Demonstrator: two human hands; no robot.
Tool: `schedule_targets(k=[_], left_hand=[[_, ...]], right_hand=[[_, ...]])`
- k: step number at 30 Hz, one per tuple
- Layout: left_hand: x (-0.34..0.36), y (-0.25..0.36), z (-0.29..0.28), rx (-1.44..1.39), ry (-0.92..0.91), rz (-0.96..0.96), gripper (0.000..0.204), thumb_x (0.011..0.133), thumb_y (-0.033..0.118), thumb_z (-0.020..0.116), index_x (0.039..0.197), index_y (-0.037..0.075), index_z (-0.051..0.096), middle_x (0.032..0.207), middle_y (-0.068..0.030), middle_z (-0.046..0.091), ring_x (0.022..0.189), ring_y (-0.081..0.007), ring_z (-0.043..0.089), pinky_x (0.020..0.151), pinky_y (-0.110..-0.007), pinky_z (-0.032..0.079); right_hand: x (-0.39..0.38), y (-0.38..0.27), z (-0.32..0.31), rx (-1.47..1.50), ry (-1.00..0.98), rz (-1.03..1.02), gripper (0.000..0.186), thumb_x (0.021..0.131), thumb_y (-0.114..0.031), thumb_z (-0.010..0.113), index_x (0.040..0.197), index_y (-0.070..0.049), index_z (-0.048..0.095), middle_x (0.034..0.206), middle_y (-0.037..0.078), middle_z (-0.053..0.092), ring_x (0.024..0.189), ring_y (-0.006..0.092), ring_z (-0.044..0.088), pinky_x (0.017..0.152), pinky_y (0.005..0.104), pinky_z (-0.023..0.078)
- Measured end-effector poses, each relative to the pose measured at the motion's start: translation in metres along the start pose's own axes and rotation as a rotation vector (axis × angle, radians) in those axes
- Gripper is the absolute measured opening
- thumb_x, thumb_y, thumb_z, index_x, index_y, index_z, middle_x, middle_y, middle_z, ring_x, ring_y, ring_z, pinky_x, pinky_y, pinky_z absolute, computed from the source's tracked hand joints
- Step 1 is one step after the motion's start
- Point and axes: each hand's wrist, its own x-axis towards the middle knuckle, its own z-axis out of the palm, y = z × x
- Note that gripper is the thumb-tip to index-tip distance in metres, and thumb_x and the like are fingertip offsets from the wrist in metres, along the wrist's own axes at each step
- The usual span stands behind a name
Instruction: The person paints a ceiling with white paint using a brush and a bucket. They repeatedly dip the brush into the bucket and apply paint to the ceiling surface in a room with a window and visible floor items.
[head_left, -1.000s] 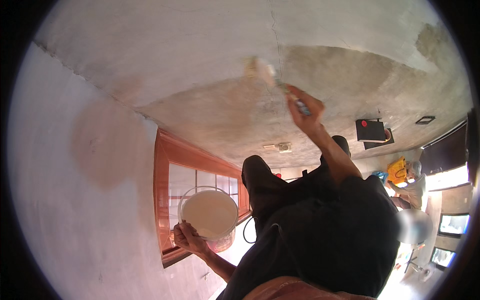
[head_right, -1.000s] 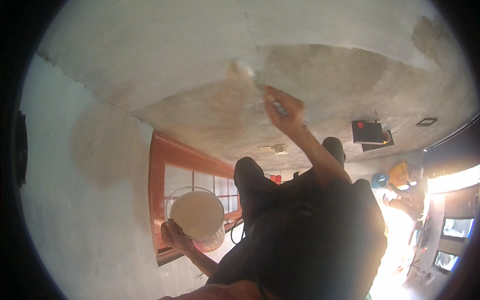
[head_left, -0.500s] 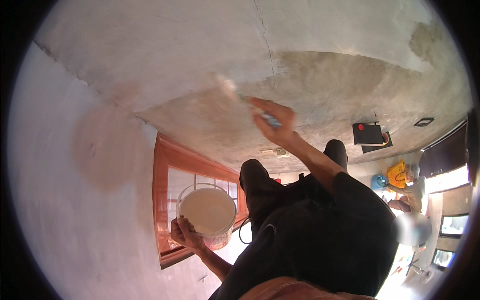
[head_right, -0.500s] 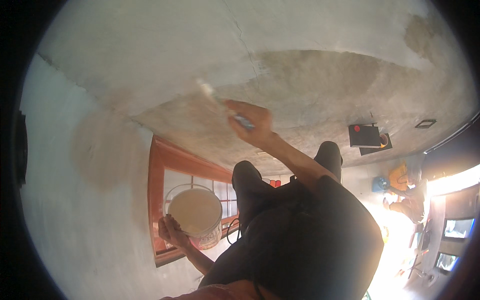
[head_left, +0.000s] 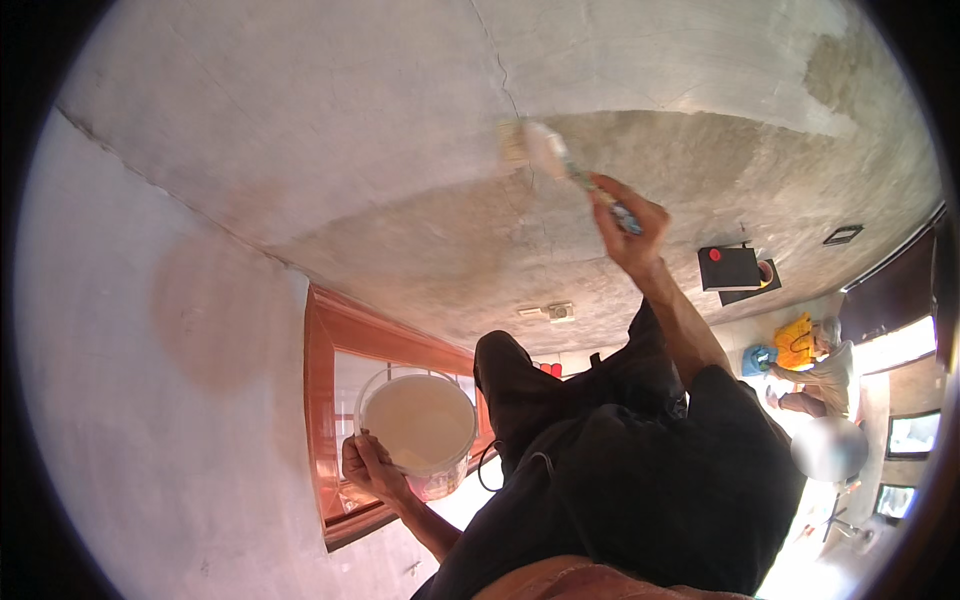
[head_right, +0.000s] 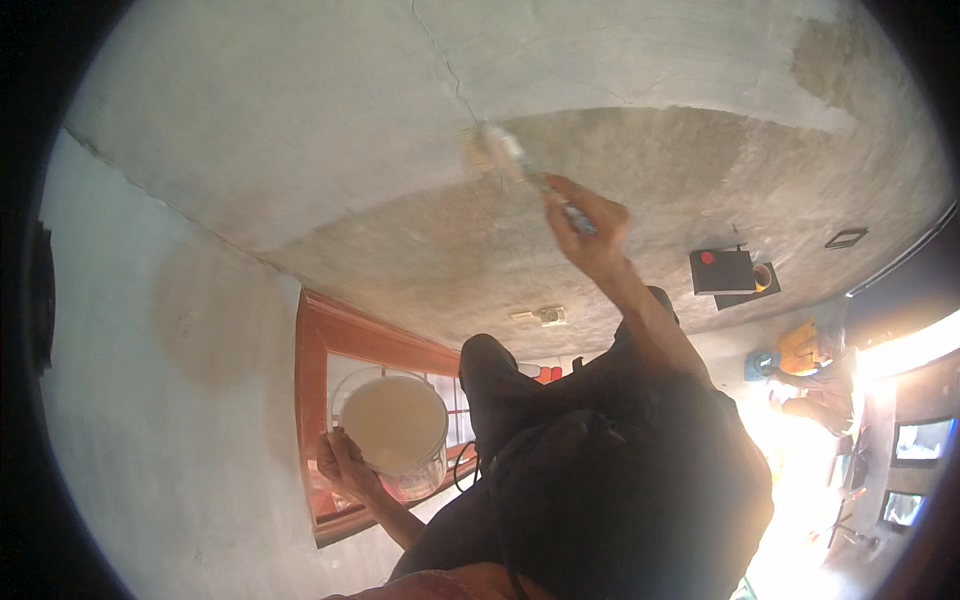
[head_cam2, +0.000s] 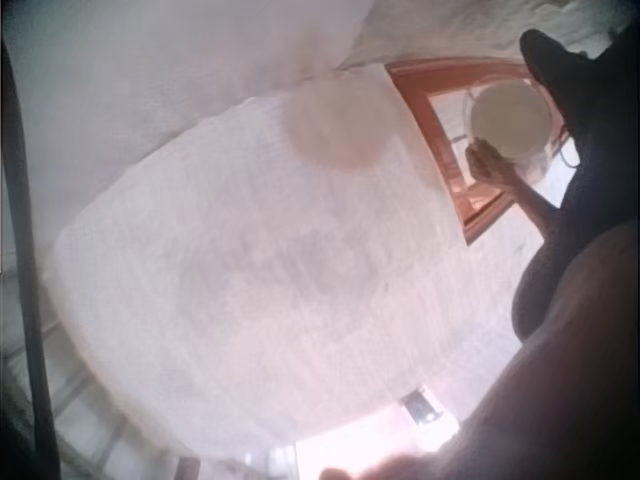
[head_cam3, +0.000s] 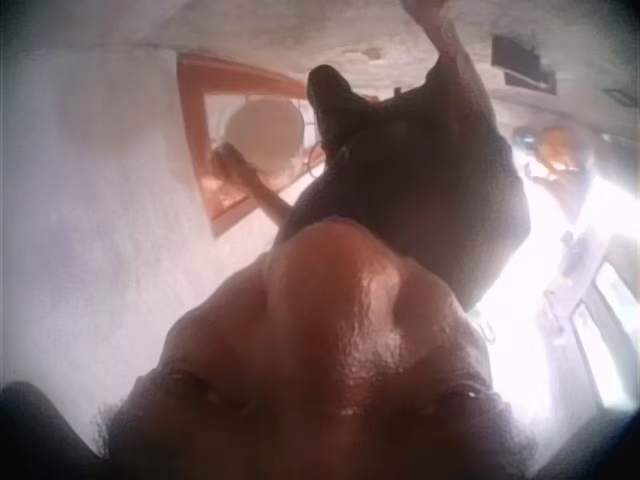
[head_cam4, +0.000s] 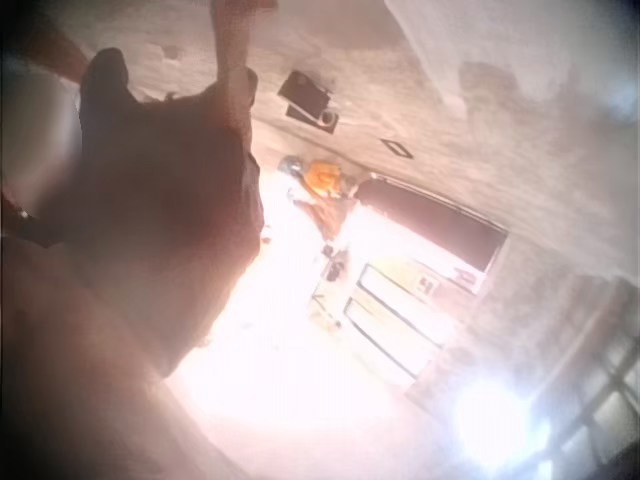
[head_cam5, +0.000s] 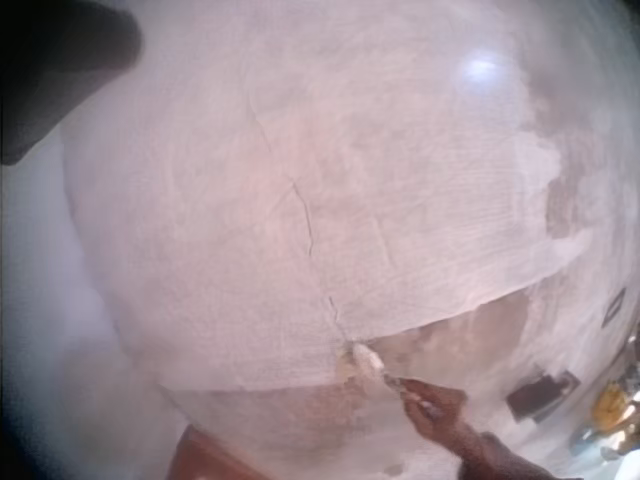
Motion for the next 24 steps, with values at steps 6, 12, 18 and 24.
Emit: schedule_targets(k=[6,12,18,24], left_hand=[[0.003,-0.003,0.008,0.023,-0.039,0.025,0.029,0.096,0.019,0.053,0.07,0.005,0.054,0.052,0.0055,0.04,0.046,-0.0009,0.029,0.043,-0.019,0.019],[0.021,-0.01,0.019,0.015,-0.098,0.017,0.028,0.095,0.019,0.054,0.071,0.005,0.054,0.052,0.0044,0.04,0.046,-0.0017,0.031,0.043,-0.019,0.021],[0.027,0.008,0.038,-0.021,-0.115,-0.064,0.023,0.094,0.017,0.055,0.078,0.002,0.059,0.056,0.0045,0.044,0.048,-0.0013,0.035,0.044,-0.018,0.024],[0.031,0.025,0.069,0.012,-0.274,0.035,0.023,0.092,0.015,0.053,0.094,-0.005,0.064,0.065,0.0034,0.052,0.052,-0.0017,0.039,0.045,-0.019,0.029]], right_hand=[[-0.016,-0.022,-0.067,-0.187,0.233,0.127,0.02,0.082,-0.001,0.068,0.102,0.001,0.07,0.084,0.01,0.071,0.068,0.008,0.061,0.059,0.0222,0.047],[-0.013,-0.065,-0.071,0.139,0.176,0.413,0.019,0.084,-0.006,0.066,0.1,0.005,0.068,0.08,0.009,0.07,0.069,0.0077,0.061,0.057,0.0182,0.043],[-0.007,-0.096,-0.025,0.629,-0.412,0.715,0.016,0.081,-0.001,0.065,0.094,0.009,0.066,0.079,0.012,0.068,0.071,0.0166,0.067,0.065,0.0248,0.052],[-0.024,-0.108,0.012,0.684,-0.748,0.778,0.011,0.082,0.003,0.063,0.091,0.009,0.066,0.079,0.012,0.068,0.069,0.0146,0.067,0.063,0.0235,0.053]])
